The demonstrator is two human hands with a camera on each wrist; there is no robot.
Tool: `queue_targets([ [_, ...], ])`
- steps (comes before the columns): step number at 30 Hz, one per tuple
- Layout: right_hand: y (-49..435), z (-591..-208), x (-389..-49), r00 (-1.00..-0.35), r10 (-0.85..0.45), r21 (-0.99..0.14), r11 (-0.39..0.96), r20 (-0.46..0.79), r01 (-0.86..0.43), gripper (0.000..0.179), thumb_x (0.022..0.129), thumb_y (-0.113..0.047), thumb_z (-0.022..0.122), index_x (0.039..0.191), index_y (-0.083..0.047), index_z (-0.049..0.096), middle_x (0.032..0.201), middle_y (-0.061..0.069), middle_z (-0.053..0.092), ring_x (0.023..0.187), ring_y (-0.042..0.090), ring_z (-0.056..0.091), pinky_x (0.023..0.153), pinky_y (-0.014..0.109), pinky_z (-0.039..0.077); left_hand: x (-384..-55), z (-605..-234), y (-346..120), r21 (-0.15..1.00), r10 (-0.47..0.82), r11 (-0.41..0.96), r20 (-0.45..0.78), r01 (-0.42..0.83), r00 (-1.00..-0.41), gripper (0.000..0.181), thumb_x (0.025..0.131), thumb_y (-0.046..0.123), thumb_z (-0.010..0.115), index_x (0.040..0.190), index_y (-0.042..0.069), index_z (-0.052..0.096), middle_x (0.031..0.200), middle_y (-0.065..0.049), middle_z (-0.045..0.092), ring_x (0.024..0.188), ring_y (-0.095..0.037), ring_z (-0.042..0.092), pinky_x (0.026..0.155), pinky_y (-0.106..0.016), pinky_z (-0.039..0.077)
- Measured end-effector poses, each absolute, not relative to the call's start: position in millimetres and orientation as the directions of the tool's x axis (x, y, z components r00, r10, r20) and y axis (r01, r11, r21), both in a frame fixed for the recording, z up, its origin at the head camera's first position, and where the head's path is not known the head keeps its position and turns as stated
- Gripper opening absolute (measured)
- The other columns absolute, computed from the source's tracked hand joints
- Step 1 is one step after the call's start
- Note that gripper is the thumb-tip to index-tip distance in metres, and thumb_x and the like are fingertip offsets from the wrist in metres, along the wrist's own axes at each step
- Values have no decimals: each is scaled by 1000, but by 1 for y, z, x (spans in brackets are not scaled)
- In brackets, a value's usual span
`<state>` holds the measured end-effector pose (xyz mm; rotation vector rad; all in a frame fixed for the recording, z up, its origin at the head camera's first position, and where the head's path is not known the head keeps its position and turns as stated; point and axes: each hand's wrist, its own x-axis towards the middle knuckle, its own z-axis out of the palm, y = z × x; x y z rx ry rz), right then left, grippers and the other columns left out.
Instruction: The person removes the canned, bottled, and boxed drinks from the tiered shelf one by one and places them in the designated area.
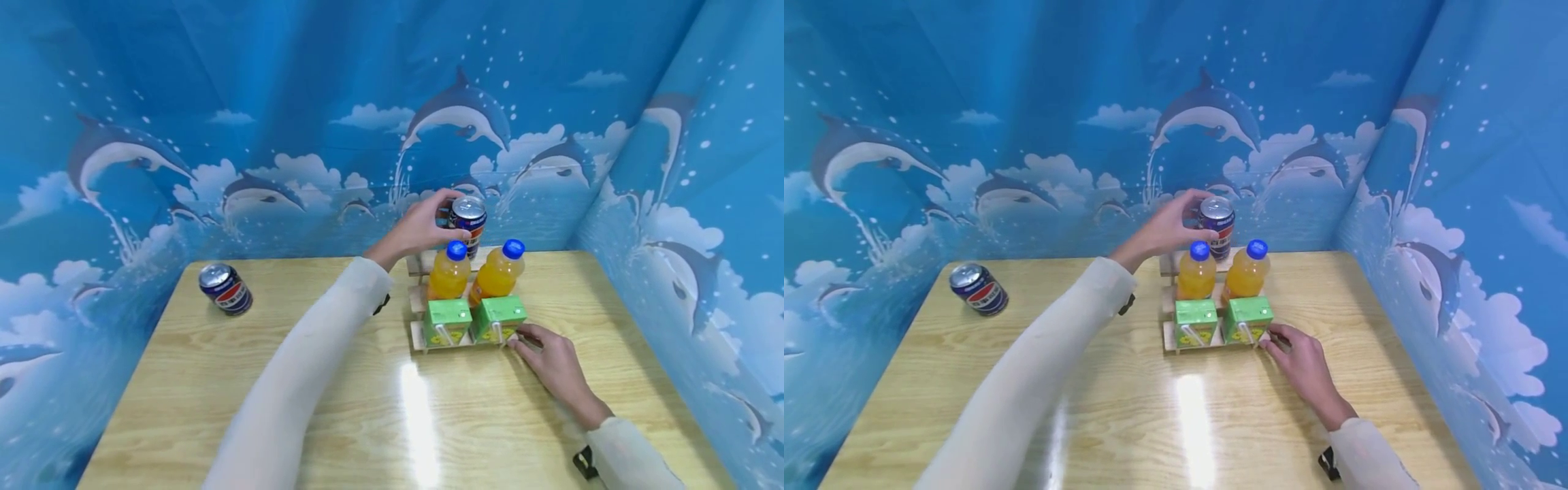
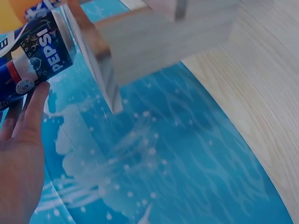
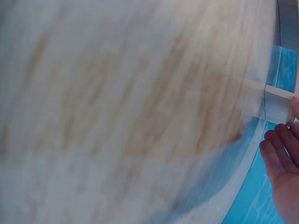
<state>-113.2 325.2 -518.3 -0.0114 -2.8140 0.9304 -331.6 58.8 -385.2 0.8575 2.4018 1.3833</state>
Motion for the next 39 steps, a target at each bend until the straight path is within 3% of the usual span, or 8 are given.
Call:
queue_targets([
  [11,330,-516,-114,-989,52,-650,758,138,-51,36,102,-19,80,129,3,75,130,27,76,118,44,75,103,58,60,-328,-387,4,870,477,298,220,392,-851,70,96,35,86,156,23,51,154,-4,60,137,-27,63,112,-46,60],
  [14,330,-517,-116,-993,50,-704,709,109,-41,35,102,-16,79,130,4,74,131,28,75,120,44,75,101,47,63,-325,-389,-15,868,443,291,250,401,-861,70,97,32,85,157,22,50,153,-6,60,135,-28,64,111,-47,60],
  [19,331,-517,-117,-996,75,-770,638,50,9,36,103,-13,78,132,6,71,132,29,73,122,45,74,95,19,62,-317,-393,-42,855,401,317,271,411,-875,71,97,31,86,157,21,50,153,-6,61,134,-27,65,111,-47,60],
  [22,332,-516,-117,-996,85,-778,627,28,32,37,102,-12,78,134,7,70,131,29,73,122,44,73,93,13,59,-312,-398,-58,848,377,352,259,396,-889,73,96,31,87,158,21,50,152,-7,61,135,-29,66,110,-47,60],
  [33,334,-510,-120,-988,86,-826,542,-131,157,49,106,-15,73,147,8,60,146,32,64,131,46,68,94,20,63,-293,-426,-115,815,331,458,214,354,-919,77,95,27,88,159,14,49,153,-16,60,140,-36,63,113,-52,58],
  [39,334,-510,-121,-992,78,-799,589,-95,123,46,106,-14,73,143,10,63,143,34,65,129,48,69,102,40,63,-279,-435,-145,818,267,499,166,284,-949,78,96,24,87,161,13,45,157,-18,57,145,-38,58,117,-55,54],
])
